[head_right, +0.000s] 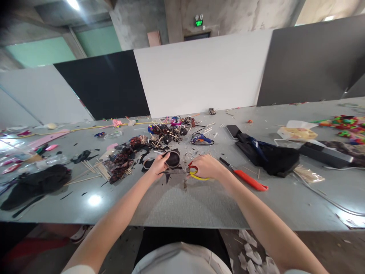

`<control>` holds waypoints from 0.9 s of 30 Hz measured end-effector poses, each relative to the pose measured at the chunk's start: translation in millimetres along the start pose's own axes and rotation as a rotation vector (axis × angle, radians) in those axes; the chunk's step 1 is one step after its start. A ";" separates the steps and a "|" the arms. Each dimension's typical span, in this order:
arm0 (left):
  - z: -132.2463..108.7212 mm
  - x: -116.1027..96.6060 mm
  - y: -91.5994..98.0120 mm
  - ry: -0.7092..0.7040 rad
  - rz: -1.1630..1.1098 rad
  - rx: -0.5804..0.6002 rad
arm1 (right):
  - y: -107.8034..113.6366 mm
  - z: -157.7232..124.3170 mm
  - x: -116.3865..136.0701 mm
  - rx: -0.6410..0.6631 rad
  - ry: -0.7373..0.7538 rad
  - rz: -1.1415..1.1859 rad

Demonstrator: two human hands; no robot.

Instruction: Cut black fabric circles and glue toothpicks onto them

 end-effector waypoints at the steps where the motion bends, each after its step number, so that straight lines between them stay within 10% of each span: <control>1: 1.0 -2.6 2.3 -0.017 -0.019 -0.017 | -1.2 0.2 -1.7 0.021 -0.041 -0.027; 18: -1.3 -16.9 7.5 -0.222 -0.119 -0.079 | -6.7 3.8 -30.8 -0.153 -0.412 0.162; 27: -12.9 -37.6 5.4 -0.402 0.240 -0.113 | -16.6 6.8 -26.8 -0.209 -0.425 0.354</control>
Point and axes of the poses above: each hand's wrist, its own z-axis towards the middle knuckle, its own y-axis out of the back of the hand, x = y × z, the point moved 8 cm from there along z, towards the middle knuckle, and after that the axes turned 4 degrees about -y, right-handed, at the moved point
